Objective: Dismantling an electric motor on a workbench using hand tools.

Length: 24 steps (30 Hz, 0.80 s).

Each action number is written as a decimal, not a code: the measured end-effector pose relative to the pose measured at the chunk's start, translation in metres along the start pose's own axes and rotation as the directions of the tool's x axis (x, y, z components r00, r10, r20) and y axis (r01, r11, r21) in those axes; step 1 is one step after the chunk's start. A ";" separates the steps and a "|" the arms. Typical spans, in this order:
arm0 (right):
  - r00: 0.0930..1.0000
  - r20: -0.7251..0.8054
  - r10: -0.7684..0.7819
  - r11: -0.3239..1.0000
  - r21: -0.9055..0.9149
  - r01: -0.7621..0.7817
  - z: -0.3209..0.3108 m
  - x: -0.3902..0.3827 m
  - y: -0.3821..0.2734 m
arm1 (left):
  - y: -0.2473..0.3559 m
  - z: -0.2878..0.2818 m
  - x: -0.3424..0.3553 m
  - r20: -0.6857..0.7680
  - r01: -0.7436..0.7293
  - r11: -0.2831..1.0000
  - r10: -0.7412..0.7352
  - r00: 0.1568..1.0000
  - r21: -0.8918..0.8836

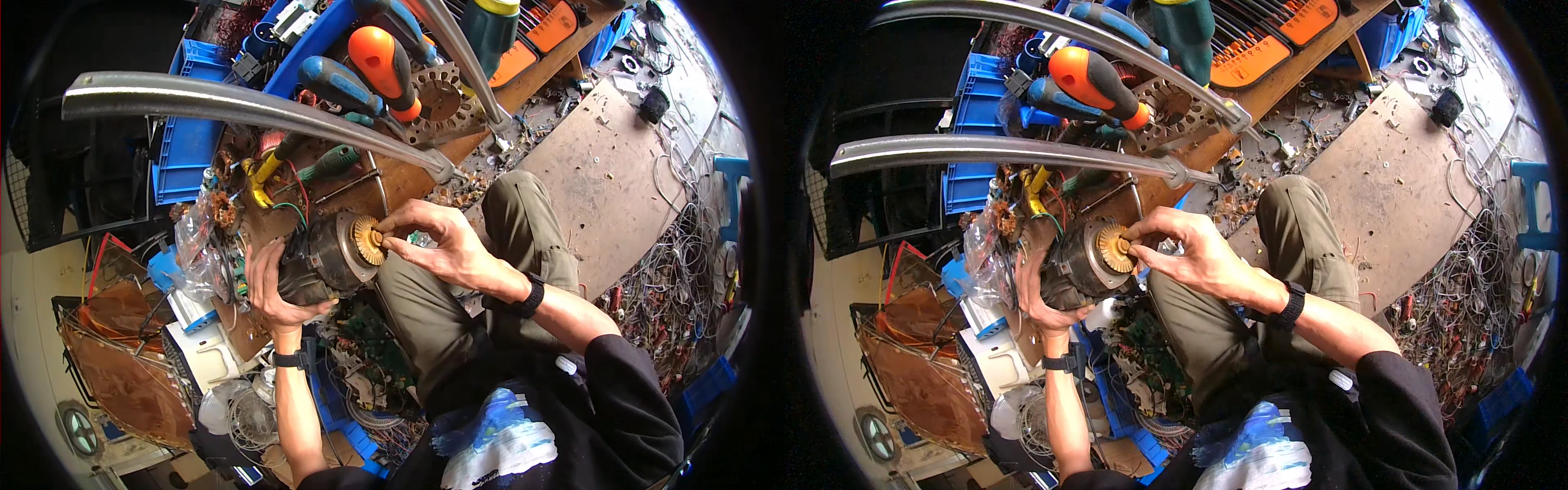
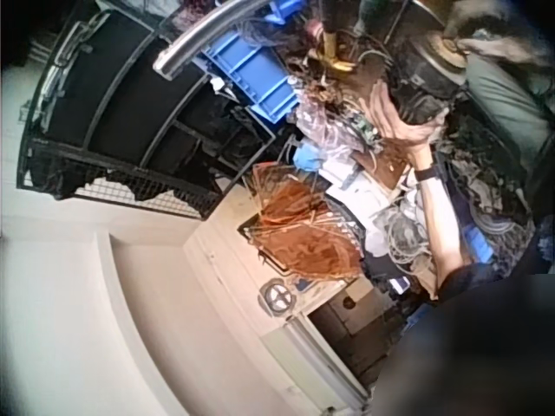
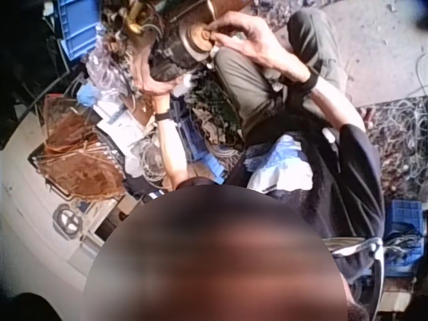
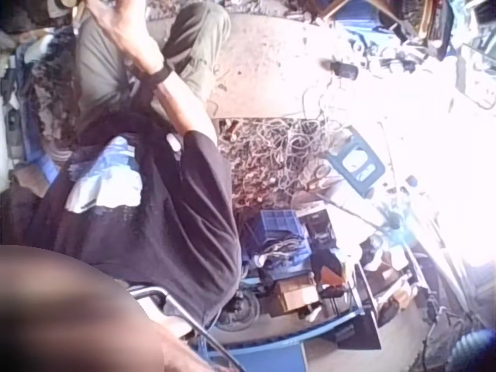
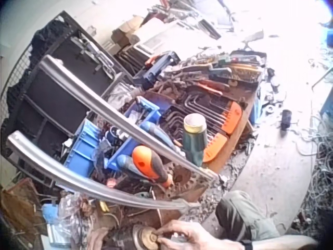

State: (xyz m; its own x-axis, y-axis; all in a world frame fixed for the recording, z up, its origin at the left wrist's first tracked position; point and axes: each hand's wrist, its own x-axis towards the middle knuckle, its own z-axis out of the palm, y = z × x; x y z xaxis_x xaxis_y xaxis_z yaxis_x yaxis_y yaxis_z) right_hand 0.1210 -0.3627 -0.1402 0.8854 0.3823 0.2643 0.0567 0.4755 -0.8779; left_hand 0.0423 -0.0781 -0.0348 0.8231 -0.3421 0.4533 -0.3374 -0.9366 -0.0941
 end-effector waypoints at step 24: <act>0.953 -0.076 -0.293 0.863 -0.450 0.229 0.013 0.002 -0.004 | -0.001 -0.004 0.000 -0.003 -0.020 1.000 0.020 1.000 -0.004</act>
State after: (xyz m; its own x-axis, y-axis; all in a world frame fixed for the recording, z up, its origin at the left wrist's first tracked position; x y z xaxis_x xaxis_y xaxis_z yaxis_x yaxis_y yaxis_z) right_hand 0.1165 -0.3532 -0.1305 0.8624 0.1649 0.4786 0.4595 0.1414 -0.8768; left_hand 0.0412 -0.0772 -0.0313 0.8146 -0.3607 0.4542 -0.3559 -0.9292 -0.0995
